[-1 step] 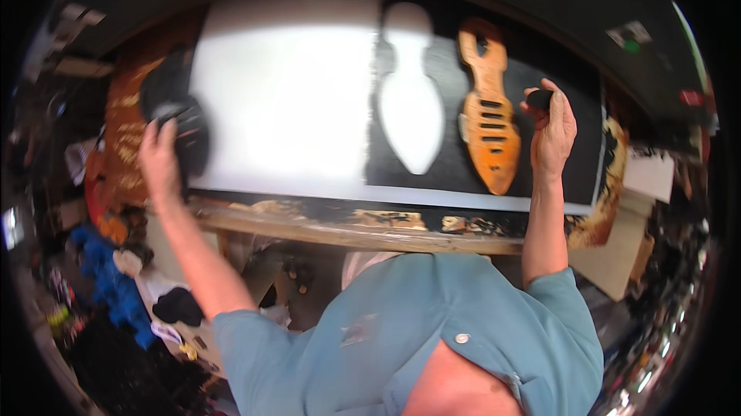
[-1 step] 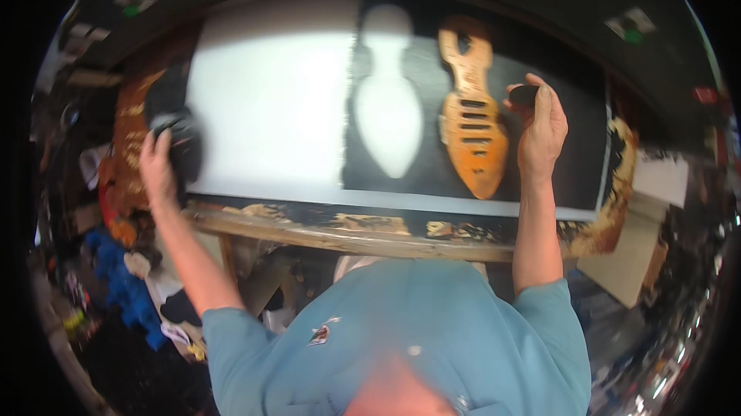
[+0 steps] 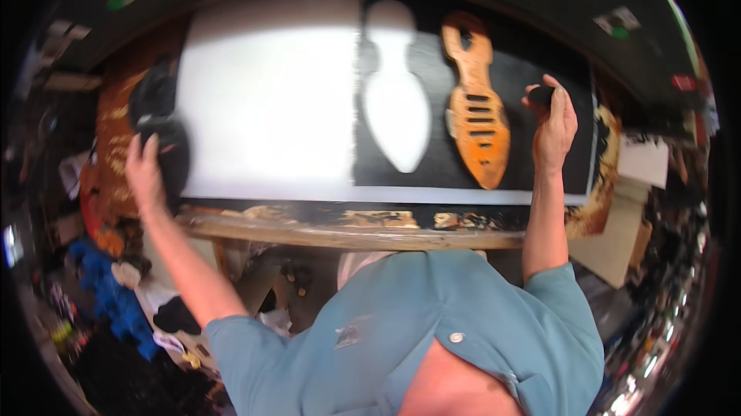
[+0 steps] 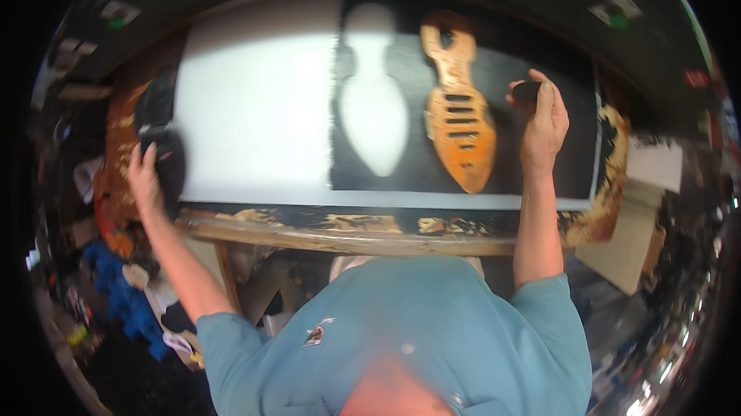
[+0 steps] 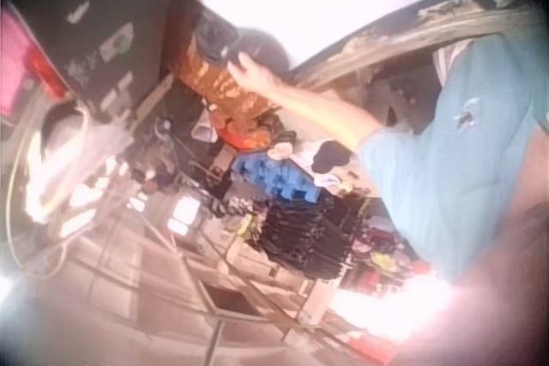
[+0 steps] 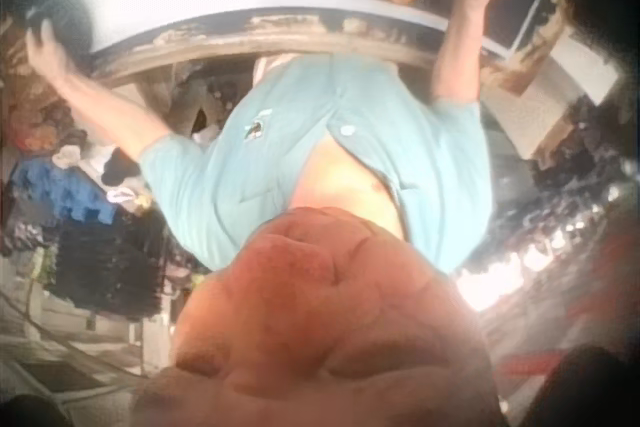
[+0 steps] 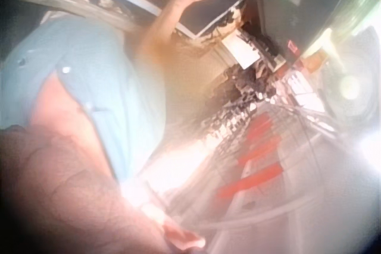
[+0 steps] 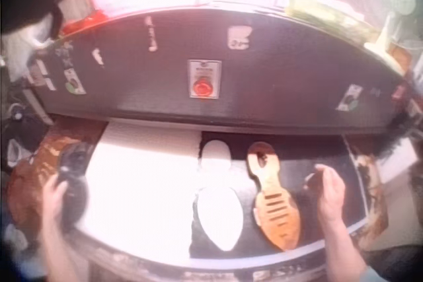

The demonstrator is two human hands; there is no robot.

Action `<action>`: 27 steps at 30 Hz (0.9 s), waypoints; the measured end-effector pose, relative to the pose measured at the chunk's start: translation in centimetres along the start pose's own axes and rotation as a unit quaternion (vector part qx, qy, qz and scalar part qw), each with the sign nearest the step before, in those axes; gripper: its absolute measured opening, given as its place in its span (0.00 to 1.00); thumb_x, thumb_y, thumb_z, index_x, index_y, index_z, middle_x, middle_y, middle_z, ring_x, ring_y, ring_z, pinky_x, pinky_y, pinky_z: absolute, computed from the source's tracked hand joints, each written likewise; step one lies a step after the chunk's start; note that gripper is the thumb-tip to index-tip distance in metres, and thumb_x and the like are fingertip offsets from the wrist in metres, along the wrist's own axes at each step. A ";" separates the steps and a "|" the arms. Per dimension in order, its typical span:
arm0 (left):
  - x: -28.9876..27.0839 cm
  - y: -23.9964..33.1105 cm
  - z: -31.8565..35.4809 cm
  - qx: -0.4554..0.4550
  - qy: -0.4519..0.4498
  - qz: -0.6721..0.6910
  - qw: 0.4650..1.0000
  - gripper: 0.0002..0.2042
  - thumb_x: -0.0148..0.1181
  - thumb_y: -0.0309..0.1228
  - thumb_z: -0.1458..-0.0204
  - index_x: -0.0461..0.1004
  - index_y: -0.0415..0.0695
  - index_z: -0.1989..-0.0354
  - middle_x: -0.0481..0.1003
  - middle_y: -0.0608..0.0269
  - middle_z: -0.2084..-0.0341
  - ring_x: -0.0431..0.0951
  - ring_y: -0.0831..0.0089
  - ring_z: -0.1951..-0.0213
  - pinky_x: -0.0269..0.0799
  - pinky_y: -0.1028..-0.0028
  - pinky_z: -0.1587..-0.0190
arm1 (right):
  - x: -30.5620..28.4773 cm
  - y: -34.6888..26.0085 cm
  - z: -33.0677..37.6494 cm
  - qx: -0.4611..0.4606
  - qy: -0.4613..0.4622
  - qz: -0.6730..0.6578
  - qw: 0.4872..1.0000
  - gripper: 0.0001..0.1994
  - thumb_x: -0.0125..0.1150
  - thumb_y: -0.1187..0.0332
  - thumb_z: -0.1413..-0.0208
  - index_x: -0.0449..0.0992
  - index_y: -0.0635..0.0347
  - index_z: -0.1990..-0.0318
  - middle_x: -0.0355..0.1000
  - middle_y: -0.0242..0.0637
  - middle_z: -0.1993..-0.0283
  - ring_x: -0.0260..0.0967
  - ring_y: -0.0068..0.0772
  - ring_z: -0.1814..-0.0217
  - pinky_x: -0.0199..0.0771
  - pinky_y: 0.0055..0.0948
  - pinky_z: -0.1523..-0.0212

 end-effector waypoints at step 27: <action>28.6 6.7 12.2 0.359 -0.036 -0.322 0.875 0.19 0.64 0.31 0.34 0.77 0.41 0.35 0.70 0.45 0.30 0.65 0.41 0.26 0.55 0.42 0.23 | 10.3 -0.1 8.6 -0.207 -0.089 0.420 0.879 0.37 0.79 0.59 0.66 0.83 0.64 0.42 0.60 0.71 0.30 0.65 0.69 0.37 0.75 0.56 0.40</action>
Point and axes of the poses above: each hand's wrist, its own z-axis away from the middle knuckle, its own x-axis out of the palm, y = z × x, the point moved 5 cm from there along -z, towards the middle knuckle
